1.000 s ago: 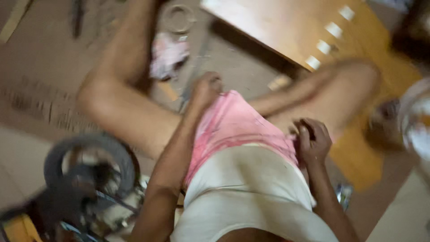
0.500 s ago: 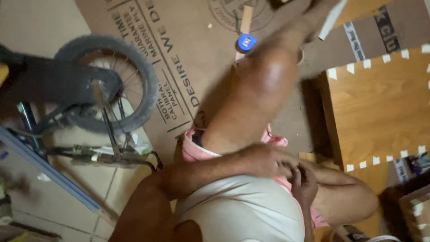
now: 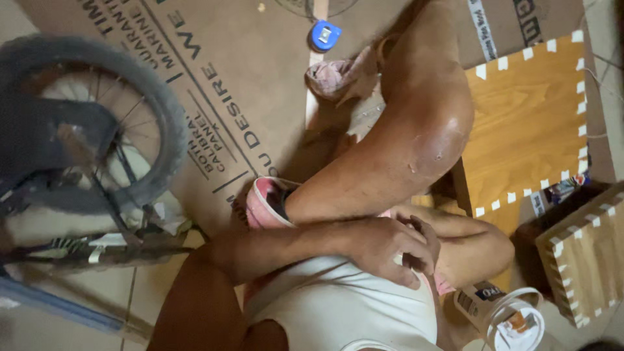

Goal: The person sits on the floor and applies white edge banding to the edges of a wooden board. They use a metal ruler to press the banding down and a cloth to wipe the surface. The person also uses a utility knife to trim the excess banding.

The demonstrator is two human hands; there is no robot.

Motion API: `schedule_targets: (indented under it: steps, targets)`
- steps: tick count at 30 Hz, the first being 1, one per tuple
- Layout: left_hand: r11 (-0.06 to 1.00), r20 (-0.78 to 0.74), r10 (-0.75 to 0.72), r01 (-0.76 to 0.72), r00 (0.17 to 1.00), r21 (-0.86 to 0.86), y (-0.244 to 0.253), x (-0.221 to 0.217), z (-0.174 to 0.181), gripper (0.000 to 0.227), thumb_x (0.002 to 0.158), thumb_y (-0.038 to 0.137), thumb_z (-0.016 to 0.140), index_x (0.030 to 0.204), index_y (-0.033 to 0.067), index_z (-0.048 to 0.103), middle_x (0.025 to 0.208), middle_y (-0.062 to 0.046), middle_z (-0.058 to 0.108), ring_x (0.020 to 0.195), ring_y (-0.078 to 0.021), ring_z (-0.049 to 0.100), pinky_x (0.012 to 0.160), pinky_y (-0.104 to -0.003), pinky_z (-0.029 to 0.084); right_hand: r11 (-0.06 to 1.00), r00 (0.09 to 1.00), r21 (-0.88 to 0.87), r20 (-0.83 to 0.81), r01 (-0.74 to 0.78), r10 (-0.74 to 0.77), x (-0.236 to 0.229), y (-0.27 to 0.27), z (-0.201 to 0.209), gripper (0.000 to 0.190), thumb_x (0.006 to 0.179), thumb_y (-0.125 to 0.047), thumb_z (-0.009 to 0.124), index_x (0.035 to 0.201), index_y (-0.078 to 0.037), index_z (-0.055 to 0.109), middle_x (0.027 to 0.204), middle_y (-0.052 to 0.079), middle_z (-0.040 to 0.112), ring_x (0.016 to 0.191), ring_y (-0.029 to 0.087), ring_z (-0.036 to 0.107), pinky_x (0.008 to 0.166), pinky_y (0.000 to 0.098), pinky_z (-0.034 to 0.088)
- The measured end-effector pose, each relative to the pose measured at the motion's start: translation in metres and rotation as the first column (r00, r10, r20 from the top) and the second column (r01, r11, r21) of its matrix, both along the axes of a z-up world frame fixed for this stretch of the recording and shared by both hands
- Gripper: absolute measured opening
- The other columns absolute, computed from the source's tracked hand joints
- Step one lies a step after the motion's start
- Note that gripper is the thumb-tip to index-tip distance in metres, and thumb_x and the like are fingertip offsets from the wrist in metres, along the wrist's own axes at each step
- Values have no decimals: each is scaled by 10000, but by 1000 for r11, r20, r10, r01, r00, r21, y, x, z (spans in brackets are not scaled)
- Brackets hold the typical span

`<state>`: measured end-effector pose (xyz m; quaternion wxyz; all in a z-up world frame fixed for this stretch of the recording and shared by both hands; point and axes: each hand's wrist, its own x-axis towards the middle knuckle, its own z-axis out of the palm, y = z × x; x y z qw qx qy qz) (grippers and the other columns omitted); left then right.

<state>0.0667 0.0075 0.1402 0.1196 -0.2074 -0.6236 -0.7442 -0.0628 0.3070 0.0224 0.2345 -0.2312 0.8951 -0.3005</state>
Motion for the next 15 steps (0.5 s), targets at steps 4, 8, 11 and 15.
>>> schedule_targets:
  steps: [4, 8, 11, 15]
  targets:
    - [992, -28, -89, 91, 996, 87, -61, 11, 28, 248, 949, 237, 759, 1120, 70, 692, 1142, -40, 707, 1073, -165, 679, 1031, -298, 524, 1000, 998, 1, -61, -3, 3, 12, -20, -4, 311, 890, -84, 680, 1179, 31, 687, 1098, 157, 730, 989, 247, 703, 879, 362, 549]
    - [947, -135, 23, 22, 991, 321, -85, -12, 21, 215, 987, 205, 681, 1132, 56, 627, 1113, -104, 707, 1019, -221, 672, 952, -357, 524, 997, 995, 53, -89, 60, -55, 6, -18, 7, 247, 943, -96, 669, 1167, 2, 708, 1088, 148, 735, 983, 262, 719, 882, 363, 556]
    - [939, 159, 341, -342, 927, -21, -63, -40, 3, 185, 964, 198, 700, 1093, 65, 694, 1006, -107, 726, 898, -244, 718, 833, -385, 581, 992, 990, 43, -76, 118, -115, 7, -18, 4, 249, 944, -122, 671, 1169, -21, 703, 1076, 143, 729, 962, 273, 727, 861, 363, 564]
    - [732, 303, 588, -334, 750, -594, -39, -150, -76, 265, 891, 261, 703, 1092, 92, 738, 1051, -210, 694, 877, -444, 675, 732, -522, 534, 993, 977, 24, -181, 117, -111, -1, -27, 5, 268, 929, -157, 675, 1167, -39, 712, 1090, 145, 727, 989, 304, 712, 874, 382, 559]
